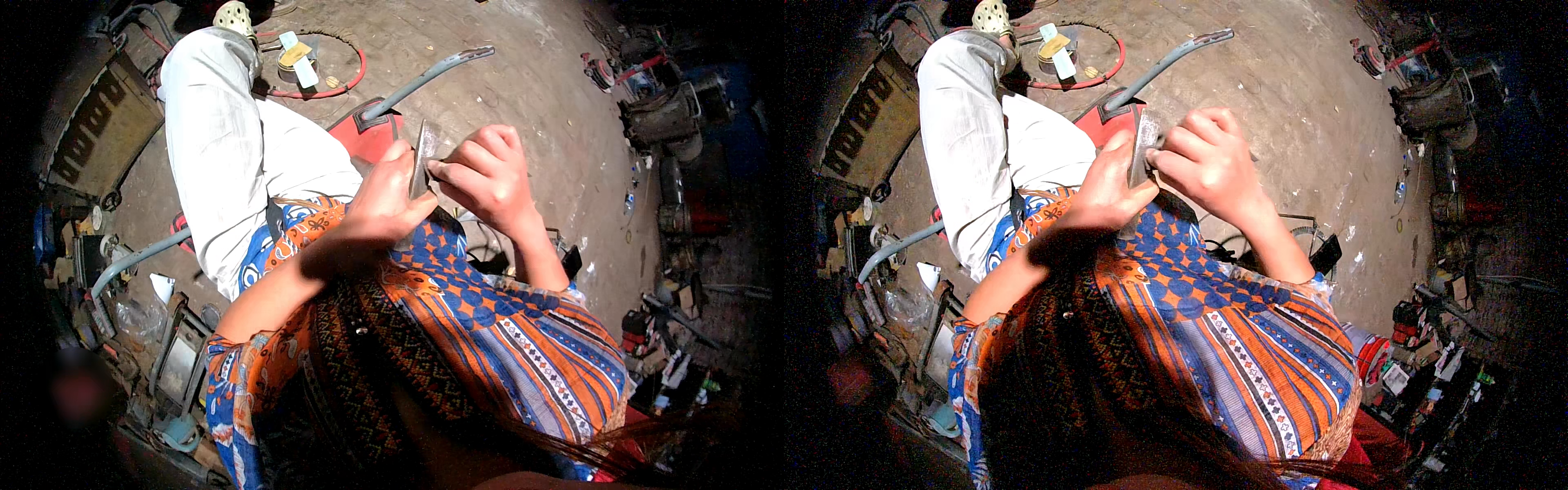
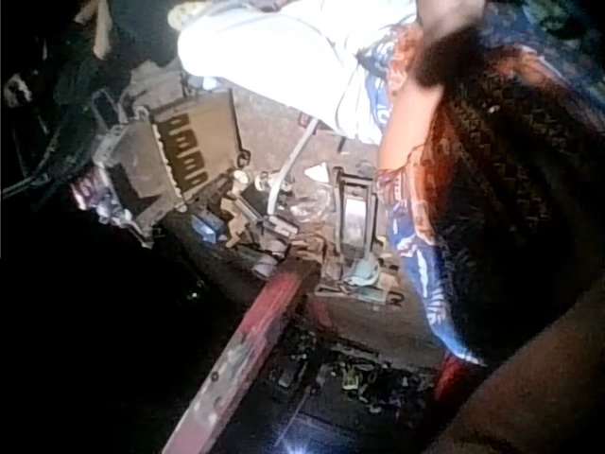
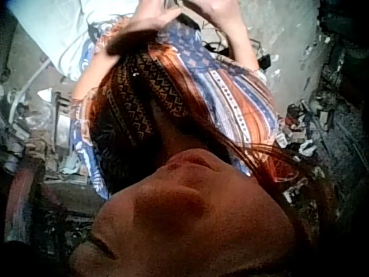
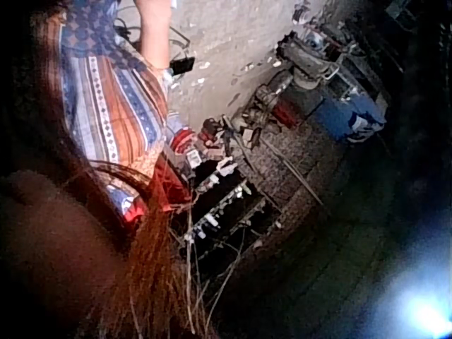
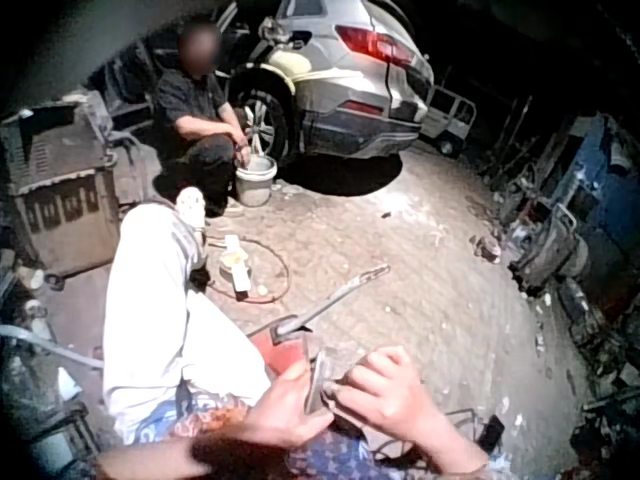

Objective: The person sits on the floor and uses a sanding block to smooth the edge of a metal tool. They hold the tool in one hand and rub the sanding block along the edge repeatedly, occasionally adjusting their grip.

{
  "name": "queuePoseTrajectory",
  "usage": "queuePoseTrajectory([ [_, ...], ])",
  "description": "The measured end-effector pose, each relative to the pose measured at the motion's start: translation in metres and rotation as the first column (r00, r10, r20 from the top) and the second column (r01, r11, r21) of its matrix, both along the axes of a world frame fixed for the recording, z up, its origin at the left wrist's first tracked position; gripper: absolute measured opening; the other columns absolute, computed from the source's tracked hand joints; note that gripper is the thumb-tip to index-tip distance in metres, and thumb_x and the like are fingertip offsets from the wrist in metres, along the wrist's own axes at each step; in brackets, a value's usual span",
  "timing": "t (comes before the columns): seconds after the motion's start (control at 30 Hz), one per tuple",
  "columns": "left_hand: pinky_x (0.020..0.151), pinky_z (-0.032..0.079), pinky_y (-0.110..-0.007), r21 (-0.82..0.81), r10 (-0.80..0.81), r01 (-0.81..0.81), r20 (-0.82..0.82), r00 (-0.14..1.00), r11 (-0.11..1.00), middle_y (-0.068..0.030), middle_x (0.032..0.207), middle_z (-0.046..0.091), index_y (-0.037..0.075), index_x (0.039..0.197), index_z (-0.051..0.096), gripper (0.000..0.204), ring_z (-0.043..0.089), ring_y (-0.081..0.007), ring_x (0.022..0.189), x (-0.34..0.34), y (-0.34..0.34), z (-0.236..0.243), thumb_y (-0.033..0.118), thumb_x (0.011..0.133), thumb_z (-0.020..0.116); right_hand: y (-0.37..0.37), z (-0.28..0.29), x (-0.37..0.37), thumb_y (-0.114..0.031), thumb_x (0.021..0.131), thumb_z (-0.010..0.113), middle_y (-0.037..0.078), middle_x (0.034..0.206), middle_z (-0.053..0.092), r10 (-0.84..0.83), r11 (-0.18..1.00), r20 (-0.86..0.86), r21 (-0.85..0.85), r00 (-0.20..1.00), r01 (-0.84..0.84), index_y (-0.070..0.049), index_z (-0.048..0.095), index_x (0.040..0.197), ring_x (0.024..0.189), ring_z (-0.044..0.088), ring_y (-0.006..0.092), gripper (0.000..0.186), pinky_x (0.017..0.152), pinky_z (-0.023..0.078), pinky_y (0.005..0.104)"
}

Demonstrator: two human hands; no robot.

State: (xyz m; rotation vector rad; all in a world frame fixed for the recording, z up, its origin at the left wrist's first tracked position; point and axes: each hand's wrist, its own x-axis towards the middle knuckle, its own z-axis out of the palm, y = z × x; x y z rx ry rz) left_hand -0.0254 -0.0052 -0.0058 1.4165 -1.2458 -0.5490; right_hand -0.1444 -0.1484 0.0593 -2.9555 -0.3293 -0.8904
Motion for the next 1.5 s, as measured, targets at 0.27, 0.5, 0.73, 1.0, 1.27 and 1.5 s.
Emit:
queuePoseTrajectory([
  [0.27, 0.080, 0.045, -0.044, 0.017, 0.024, -0.024, 0.004, 1.000, 1.000, -0.0245, 0.096, 0.049, -0.009, 0.099, 0.052, 0.037, 0.055, -0.0417, 0.093, -0.004, 0.001, 0.003, 0.017, 0.076, 0.063, -0.003, -0.001, -0.002, -0.021, 0.064, 0.069, -0.002, 0.073, 0.050, -0.012, 1.000, -0.026, 0.007, 1.000, 0.013, -0.014, 0.067, 0.083, 0.075, 0.055, 0.0190, 0.021, 0.075, 0.043, 0.0357],
  [0.5, 0.084, 0.045, -0.044, 0.092, -0.022, 0.021, 0.003, 1.000, 0.996, -0.0238, 0.099, 0.052, -0.008, 0.105, 0.054, 0.037, 0.055, -0.0409, 0.097, 0.000, 0.001, 0.001, 0.015, 0.077, 0.064, 0.001, 0.001, 0.005, -0.020, 0.063, 0.071, -0.001, 0.073, 0.051, 0.020, 0.999, -0.009, 0.033, 1.000, -0.019, -0.014, 0.067, 0.083, 0.075, 0.054, 0.0197, 0.021, 0.075, 0.042, 0.0357],
  [0.73, 0.085, 0.045, -0.045, -0.008, -0.027, 0.027, 0.002, 1.000, 1.000, -0.0240, 0.099, 0.051, -0.008, 0.106, 0.054, 0.038, 0.054, -0.0413, 0.097, 0.000, 0.001, 0.004, 0.015, 0.077, 0.063, 0.001, -0.002, 0.006, -0.020, 0.064, 0.071, -0.001, 0.073, 0.051, 0.000, 1.000, -0.003, 0.025, 1.000, 0.000, -0.014, 0.067, 0.083, 0.077, 0.054, 0.0201, 0.021, 0.075, 0.042, 0.0363],
  [1.0, 0.084, 0.044, -0.045, 0.054, -0.027, 0.028, -0.004, 1.000, 0.998, -0.0237, 0.098, 0.051, -0.008, 0.104, 0.054, 0.036, 0.055, -0.0403, 0.096, 0.000, 0.003, 0.008, 0.015, 0.078, 0.062, -0.004, 0.001, 0.002, -0.020, 0.062, 0.071, 0.000, 0.073, 0.050, 0.005, 0.999, -0.052, 0.034, 0.999, -0.003, -0.013, 0.064, 0.080, 0.078, 0.055, 0.0212, 0.021, 0.076, 0.042, 0.0372],
  [1.27, 0.087, 0.045, -0.043, 0.098, -0.007, 0.008, -0.018, 1.000, 0.995, -0.0222, 0.098, 0.052, -0.007, 0.105, 0.055, 0.034, 0.055, -0.0390, 0.097, -0.001, 0.003, 0.009, 0.011, 0.077, 0.063, -0.005, 0.005, -0.002, -0.021, 0.064, 0.069, 0.000, 0.075, 0.051, -0.002, 0.999, -0.118, 0.040, 0.993, 0.007, -0.013, 0.063, 0.080, 0.081, 0.056, 0.0212, 0.018, 0.078, 0.043, 0.0370],
  [1.5, 0.086, 0.044, -0.041, 0.016, -0.004, 0.003, 0.041, 0.999, 1.000, -0.0218, 0.097, 0.051, -0.007, 0.105, 0.055, 0.033, 0.054, -0.0360, 0.095, 0.002, 0.003, 0.005, 0.011, 0.077, 0.061, -0.003, 0.006, 0.003, -0.020, 0.063, 0.070, 0.000, 0.077, 0.053, 0.015, 0.999, -0.083, 0.038, 0.996, -0.011, -0.013, 0.063, 0.081, 0.082, 0.056, 0.0214, 0.020, 0.080, 0.043, 0.0373],
])
